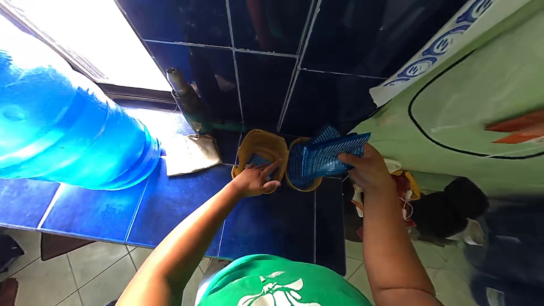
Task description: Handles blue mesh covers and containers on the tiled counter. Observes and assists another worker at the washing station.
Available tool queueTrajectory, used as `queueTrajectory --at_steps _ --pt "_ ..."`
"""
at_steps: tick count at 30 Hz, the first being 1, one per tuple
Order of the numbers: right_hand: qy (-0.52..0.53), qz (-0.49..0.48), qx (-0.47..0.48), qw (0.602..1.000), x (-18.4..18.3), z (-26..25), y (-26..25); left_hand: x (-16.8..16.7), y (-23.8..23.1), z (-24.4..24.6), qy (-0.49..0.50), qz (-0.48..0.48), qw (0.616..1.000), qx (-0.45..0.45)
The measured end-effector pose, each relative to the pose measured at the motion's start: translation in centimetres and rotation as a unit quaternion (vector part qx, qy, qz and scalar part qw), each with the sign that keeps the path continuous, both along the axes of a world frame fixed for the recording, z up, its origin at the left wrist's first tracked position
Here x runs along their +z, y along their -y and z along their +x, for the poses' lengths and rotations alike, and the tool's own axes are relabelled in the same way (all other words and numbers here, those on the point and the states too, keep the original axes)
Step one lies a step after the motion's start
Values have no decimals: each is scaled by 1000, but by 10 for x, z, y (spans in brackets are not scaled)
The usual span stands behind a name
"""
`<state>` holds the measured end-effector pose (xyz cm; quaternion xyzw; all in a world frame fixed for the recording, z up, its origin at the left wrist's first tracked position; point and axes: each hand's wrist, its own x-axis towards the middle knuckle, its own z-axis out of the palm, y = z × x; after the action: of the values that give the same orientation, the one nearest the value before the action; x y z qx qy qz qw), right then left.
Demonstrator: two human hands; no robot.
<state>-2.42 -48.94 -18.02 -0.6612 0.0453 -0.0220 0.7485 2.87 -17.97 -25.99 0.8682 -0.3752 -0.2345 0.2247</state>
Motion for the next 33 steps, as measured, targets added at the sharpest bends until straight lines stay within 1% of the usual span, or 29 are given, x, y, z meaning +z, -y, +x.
queueTrajectory --at_steps 3,6,14,16,19,20,22,24,25,27,29,33 --pt "-25 -2 -21 999 -9 -13 11 -5 6 1 -4 44 999 -31" --pt "-34 -5 -37 999 -19 -19 27 -4 8 2 -11 59 998 -26" --pt "-45 26 -54 997 -30 -10 36 -2 12 6 -23 90 995 -33" --pt "-41 33 -49 997 -33 -8 37 1 11 7 -48 95 994 -28" --pt "-31 47 -41 998 -36 -7 39 5 6 8 -115 38 992 25" --pt "-31 49 -42 997 -36 -8 40 6 4 9 -118 8 992 41" --pt "-31 46 -44 997 -36 -9 43 6 2 11 -80 -48 995 47" --pt "-31 45 -46 997 -37 -10 46 3 2 17 -10 -63 998 1" --pt "-30 44 -48 997 -38 -11 48 4 2 20 1 -50 998 -28" --pt "-28 41 -50 998 -39 -13 53 10 5 25 -15 -4 998 -62" --pt "-27 45 -53 997 -40 -15 55 15 9 29 -31 27 998 -54" --pt "-36 51 -69 996 -39 -17 57 16 19 29 -68 75 995 -8"
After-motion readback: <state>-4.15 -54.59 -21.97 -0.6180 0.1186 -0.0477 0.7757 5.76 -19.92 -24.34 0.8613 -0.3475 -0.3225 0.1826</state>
